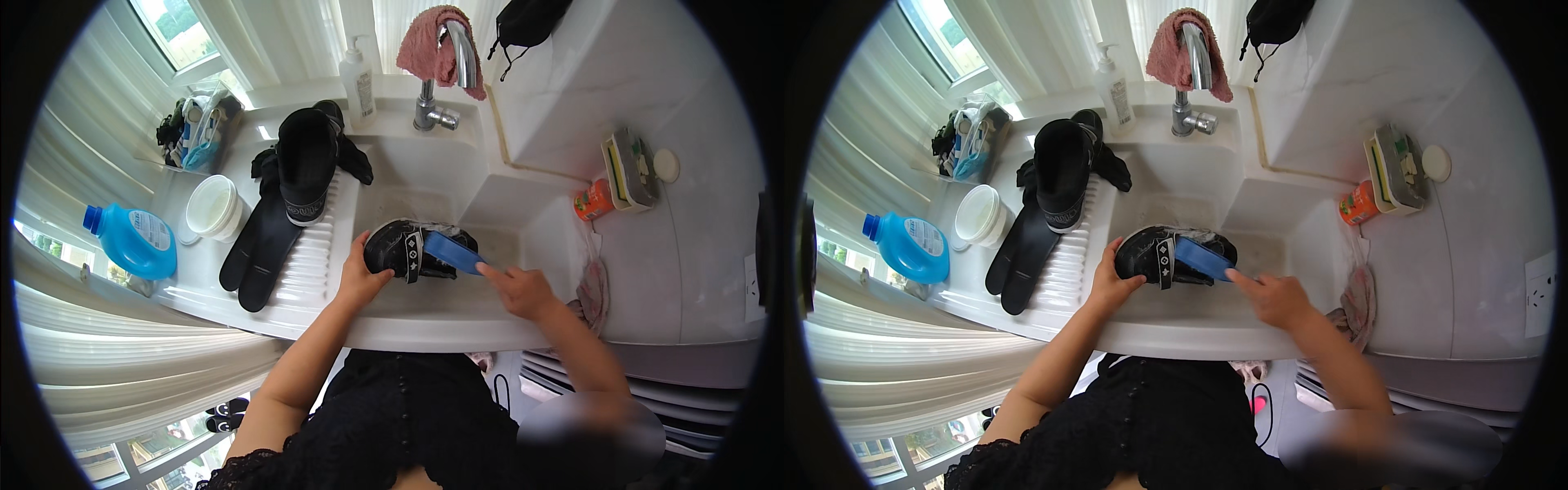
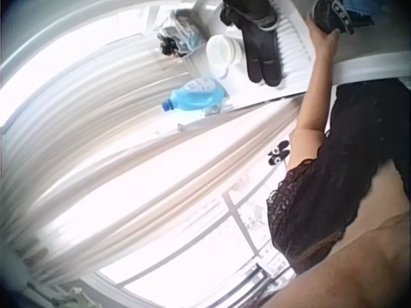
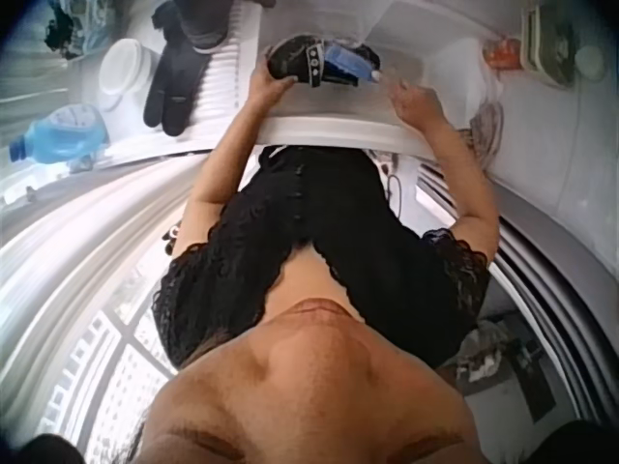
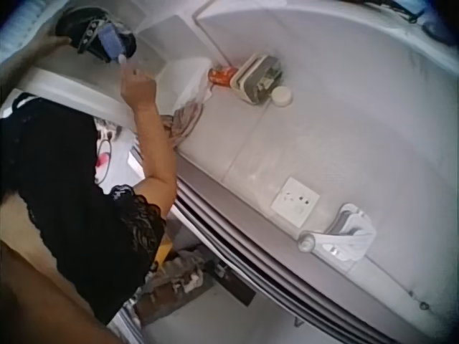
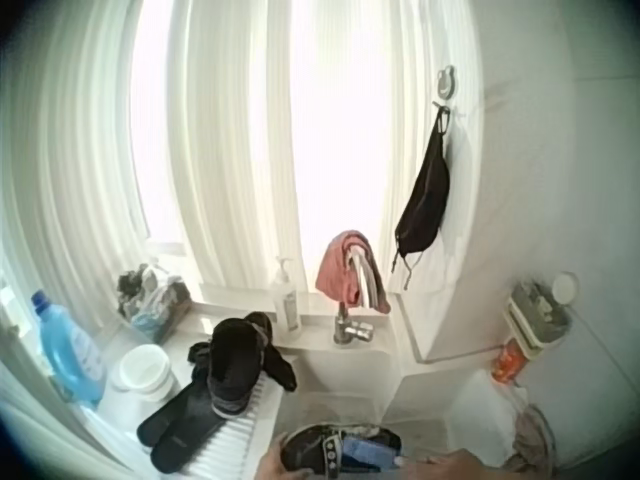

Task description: The person scrubs a black sneaker with a blue brush in a sink, repeatedly applying soap and rinsing the shoe and brush under running water. They rotate the shoe to clean different areas, including the sole and upper, and briefly rinse the brush before continuing.

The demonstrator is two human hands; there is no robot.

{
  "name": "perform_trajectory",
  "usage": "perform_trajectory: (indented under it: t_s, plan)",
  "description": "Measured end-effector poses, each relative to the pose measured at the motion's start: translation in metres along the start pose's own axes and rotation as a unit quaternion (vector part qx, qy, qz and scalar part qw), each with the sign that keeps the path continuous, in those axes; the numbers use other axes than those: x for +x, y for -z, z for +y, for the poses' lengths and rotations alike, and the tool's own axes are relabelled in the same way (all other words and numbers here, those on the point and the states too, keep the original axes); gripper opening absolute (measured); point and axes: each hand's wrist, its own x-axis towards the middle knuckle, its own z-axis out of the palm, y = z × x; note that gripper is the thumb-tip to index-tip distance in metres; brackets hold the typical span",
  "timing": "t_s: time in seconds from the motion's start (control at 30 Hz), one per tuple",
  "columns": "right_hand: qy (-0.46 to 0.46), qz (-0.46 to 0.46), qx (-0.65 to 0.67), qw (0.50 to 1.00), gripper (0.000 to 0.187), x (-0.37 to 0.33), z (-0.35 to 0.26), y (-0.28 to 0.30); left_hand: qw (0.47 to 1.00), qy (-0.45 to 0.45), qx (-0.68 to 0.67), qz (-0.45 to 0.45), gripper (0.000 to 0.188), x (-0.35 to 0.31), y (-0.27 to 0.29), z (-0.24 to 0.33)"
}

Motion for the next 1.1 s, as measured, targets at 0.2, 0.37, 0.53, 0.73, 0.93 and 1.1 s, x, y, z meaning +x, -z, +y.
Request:
perform_trajectory:
  t_s: [0.2, 0.37, 0.53, 0.73, 0.93, 1.1]
  plan:
    - [-0.061, -0.025, 0.133, 0.989, 0.043, 0.041, -0.056, -0.022, 0.994, -0.094, 0.045, -0.025, 0.075, -0.001, 0.002, -0.002]
    - [-0.14, -0.083, 0.11, 0.981, 0.044, 0.047, -0.055, -0.019, 0.995, -0.086, 0.04, -0.017, 0.072, 0.005, 0.003, 0.001]
    - [-0.214, -0.054, 0.221, 0.95, 0.042, 0.04, -0.03, -0.044, 0.994, -0.086, 0.061, -0.018, 0.07, -0.001, 0.001, 0.002]
    - [-0.178, -0.108, 0.186, 0.96, 0.042, 0.046, -0.054, -0.023, 0.994, -0.07, 0.081, -0.024, 0.067, 0.001, 0.001, 0.001]
    - [-0.157, -0.101, 0.223, 0.957, 0.042, 0.033, -0.05, -0.016, 0.991, -0.081, 0.107, -0.016, 0.061, 0.002, -0.005, 0.001]
    - [-0.276, -0.123, 0.234, 0.924, 0.044, 0.005, 0.029, -0.072, 0.991, -0.096, 0.095, -0.01, 0.058, 0.004, -0.009, 0.0]
